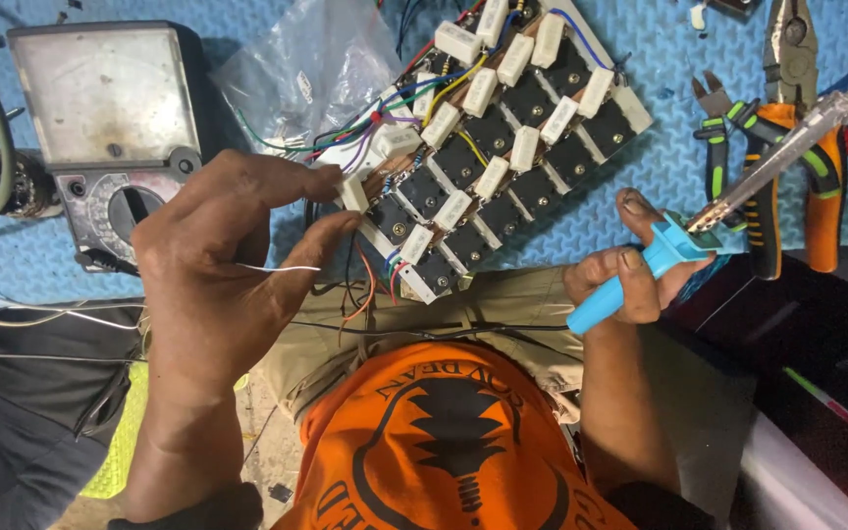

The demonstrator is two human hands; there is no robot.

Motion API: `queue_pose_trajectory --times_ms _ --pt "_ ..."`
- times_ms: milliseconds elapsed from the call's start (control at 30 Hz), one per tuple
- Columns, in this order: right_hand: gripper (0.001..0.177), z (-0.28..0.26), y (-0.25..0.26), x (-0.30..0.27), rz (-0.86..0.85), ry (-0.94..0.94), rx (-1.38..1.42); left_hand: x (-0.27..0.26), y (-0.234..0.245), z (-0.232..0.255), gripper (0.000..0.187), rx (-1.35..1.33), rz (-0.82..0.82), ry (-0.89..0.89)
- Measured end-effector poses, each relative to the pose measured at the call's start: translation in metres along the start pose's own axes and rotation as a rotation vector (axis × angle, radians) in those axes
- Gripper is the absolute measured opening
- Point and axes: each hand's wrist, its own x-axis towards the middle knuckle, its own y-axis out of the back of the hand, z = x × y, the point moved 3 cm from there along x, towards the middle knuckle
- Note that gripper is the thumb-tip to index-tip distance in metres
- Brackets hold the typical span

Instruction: Soldering wires onto a circuit board with multiple electronic components at a workbench.

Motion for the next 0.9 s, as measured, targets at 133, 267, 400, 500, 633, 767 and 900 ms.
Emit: queue_pose_trajectory --times_ms 133,267,400,500,633,767,900 --pt "0.025 -0.010 -0.056 0.041 0.098 0.912 -1.066 0.002 0.004 0.002 0.019 0.023 -0.028 -0.036" --pt "0.034 -0.012 -0.054 0.039 0.092 0.783 -1.046 0.004 0.007 0.002 0.015 -0.005 -0.046 -0.049" --pt "0.028 -0.014 -0.062 0.047 0.106 0.853 -1.083 0.006 0.008 0.004 0.020 0.004 -0.070 -0.067" --pt "0.044 -0.016 -0.064 0.050 0.040 0.788 -0.963 0.006 0.007 0.004 0.021 -0.016 -0.082 -0.060" --pt "0.032 -0.006 -0.055 0.041 0.116 0.939 -1.068 0.007 0.005 0.001 0.023 -0.006 -0.101 -0.063" --pt "0.030 -0.011 -0.067 0.053 0.097 0.914 -1.068 0.008 0.003 0.003 0.023 0.013 -0.113 -0.063" --pt "0.034 -0.013 -0.068 0.050 0.080 0.911 -1.019 0.007 0.000 0.007 0.022 -0.007 -0.098 -0.049"
